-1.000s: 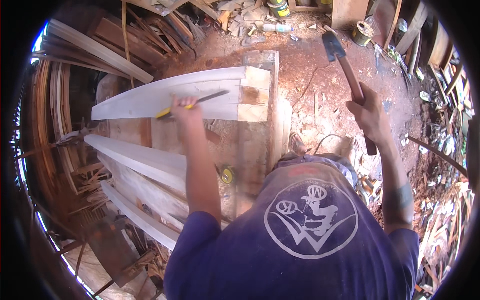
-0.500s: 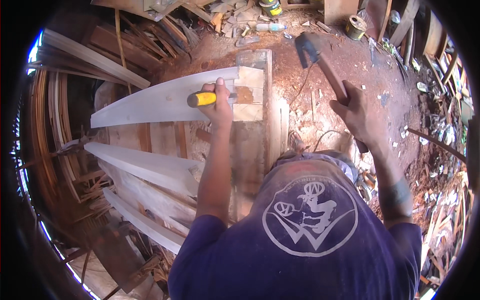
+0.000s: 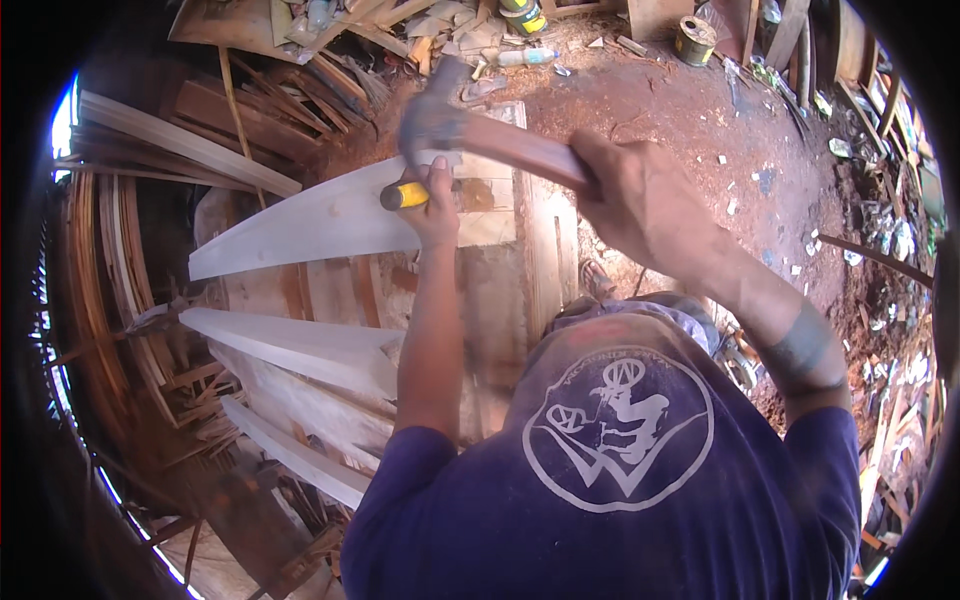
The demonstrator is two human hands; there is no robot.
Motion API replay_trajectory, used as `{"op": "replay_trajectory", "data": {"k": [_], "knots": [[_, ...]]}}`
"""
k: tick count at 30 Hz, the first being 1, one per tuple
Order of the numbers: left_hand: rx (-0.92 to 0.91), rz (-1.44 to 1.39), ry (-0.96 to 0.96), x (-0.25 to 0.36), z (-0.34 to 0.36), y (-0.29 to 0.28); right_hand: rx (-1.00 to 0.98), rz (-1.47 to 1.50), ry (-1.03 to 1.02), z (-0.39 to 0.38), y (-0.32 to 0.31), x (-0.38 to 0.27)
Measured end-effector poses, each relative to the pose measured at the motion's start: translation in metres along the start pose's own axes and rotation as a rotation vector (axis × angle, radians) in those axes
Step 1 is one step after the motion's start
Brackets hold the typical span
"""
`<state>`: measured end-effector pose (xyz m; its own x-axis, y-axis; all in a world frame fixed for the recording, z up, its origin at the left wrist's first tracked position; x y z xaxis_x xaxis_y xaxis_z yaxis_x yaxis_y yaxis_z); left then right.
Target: The person chisels a notch into a wooden beam using a hammer and a chisel.
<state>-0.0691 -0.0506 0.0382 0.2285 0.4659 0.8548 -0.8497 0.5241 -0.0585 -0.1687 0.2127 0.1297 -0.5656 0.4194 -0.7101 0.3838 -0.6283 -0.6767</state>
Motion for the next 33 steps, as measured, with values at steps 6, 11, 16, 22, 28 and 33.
{"op": "replay_trajectory", "data": {"k": [6,11,16,22,28,33], "knots": [[0.046,0.240,0.132,-0.025,0.000,-0.005,0.032,-0.091,-0.317,0.006,0.014,-0.067],[0.011,0.061,0.100,0.002,0.008,0.009,-0.081,-0.200,-0.310,0.021,0.016,-0.067],[0.003,-0.016,0.094,-0.003,0.009,-0.003,0.110,0.100,-0.305,0.018,-0.013,-0.084],[-0.085,-0.066,-0.180,-0.001,-0.002,0.018,-0.074,-0.026,0.047,0.007,0.041,0.022],[-0.196,0.153,-0.245,-0.030,-0.001,0.009,0.012,-0.146,0.373,-0.080,-0.003,0.139],[-0.250,0.176,-0.327,-0.037,-0.006,0.013,-0.008,-0.178,0.317,-0.071,-0.004,0.116]]}}
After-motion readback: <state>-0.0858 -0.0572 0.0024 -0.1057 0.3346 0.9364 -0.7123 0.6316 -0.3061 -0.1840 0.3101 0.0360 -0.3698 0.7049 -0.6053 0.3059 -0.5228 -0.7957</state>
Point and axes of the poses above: each hand's wrist, its own z-axis towards the middle knuckle, its own y-axis out of the palm, x = y × z, the point moved 10 cm from there along z, towards the middle knuckle, and after that the axes turned 10 degrees about x, right-handed, at the moved point
